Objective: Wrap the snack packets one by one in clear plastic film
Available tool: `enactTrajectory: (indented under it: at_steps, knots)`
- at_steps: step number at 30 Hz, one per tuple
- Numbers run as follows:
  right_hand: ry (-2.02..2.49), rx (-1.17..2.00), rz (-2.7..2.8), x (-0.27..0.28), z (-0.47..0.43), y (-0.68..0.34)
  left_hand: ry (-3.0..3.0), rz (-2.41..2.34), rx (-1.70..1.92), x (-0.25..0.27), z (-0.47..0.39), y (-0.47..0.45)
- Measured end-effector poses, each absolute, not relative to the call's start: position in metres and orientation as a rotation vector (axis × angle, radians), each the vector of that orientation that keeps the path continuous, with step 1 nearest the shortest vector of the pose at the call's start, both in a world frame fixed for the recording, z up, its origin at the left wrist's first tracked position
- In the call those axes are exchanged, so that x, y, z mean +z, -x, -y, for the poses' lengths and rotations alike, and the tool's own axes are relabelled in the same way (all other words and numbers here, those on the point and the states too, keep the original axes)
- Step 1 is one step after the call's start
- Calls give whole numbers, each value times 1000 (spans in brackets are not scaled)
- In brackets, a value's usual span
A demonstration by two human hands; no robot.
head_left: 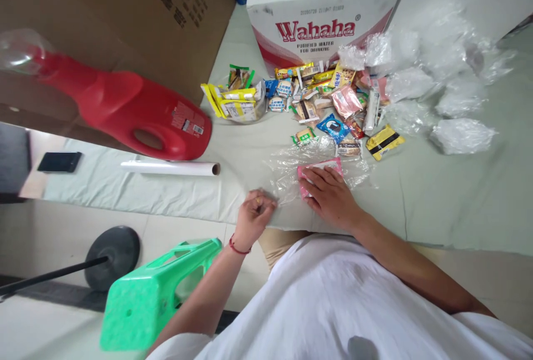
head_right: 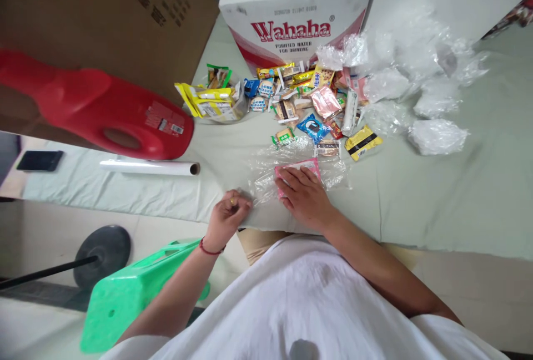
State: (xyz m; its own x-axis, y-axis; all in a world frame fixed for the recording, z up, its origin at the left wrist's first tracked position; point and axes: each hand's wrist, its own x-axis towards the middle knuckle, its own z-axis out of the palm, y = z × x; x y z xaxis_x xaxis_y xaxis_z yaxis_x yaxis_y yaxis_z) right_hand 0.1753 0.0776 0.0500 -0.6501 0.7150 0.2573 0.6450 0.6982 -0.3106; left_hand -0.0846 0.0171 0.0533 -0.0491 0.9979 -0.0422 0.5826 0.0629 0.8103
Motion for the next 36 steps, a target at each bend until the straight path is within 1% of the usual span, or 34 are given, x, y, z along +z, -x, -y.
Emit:
enactTrajectory:
  at_steps: [3, 6, 9, 12, 15, 17, 20, 24, 26, 28, 30, 36]
  knots:
    - [1055, 289, 2540, 50, -78, -175, -1412, -1820, 887, 60, -7, 85]
    - [1047, 305, 2538, 50, -78, -176, -1535, -1930, 906, 70, -11, 69]
    - [1041, 328, 2526, 48, -77, -177, -1747, -2008, 734, 73, -28, 44]
    - [1050, 337, 2487, 45, -76, -177, -1723, -2025, 607, 68, -43, 31]
    - [1052, 337, 2459, 43, -76, -176, -1535, -2016, 744, 62, -43, 42]
    - [1056, 351, 2452, 43, -76, -176, -1385, -2102, 810, 60, -35, 55]
    - [1061, 373, 2457, 43, -77, -175, -1339, -2195, 873, 63, -25, 68]
    - [1036, 389, 2482, 44, -77, -178, -1672, -2046, 975, 69, -37, 53]
    - [1019, 399, 2489, 45, -77, -180, -1826, -1936, 908, 70, -54, 40]
    - [1012, 404, 2485, 46, -77, -181, -1855, -1849, 813, 67, -72, 31]
    - [1022, 409, 2468, 48, -77, -181, -1791, -1803, 784, 63, -85, 30]
    - [1064, 456, 2413, 48, -76, -181, -1263, -1892, 957, 53, -92, 66]
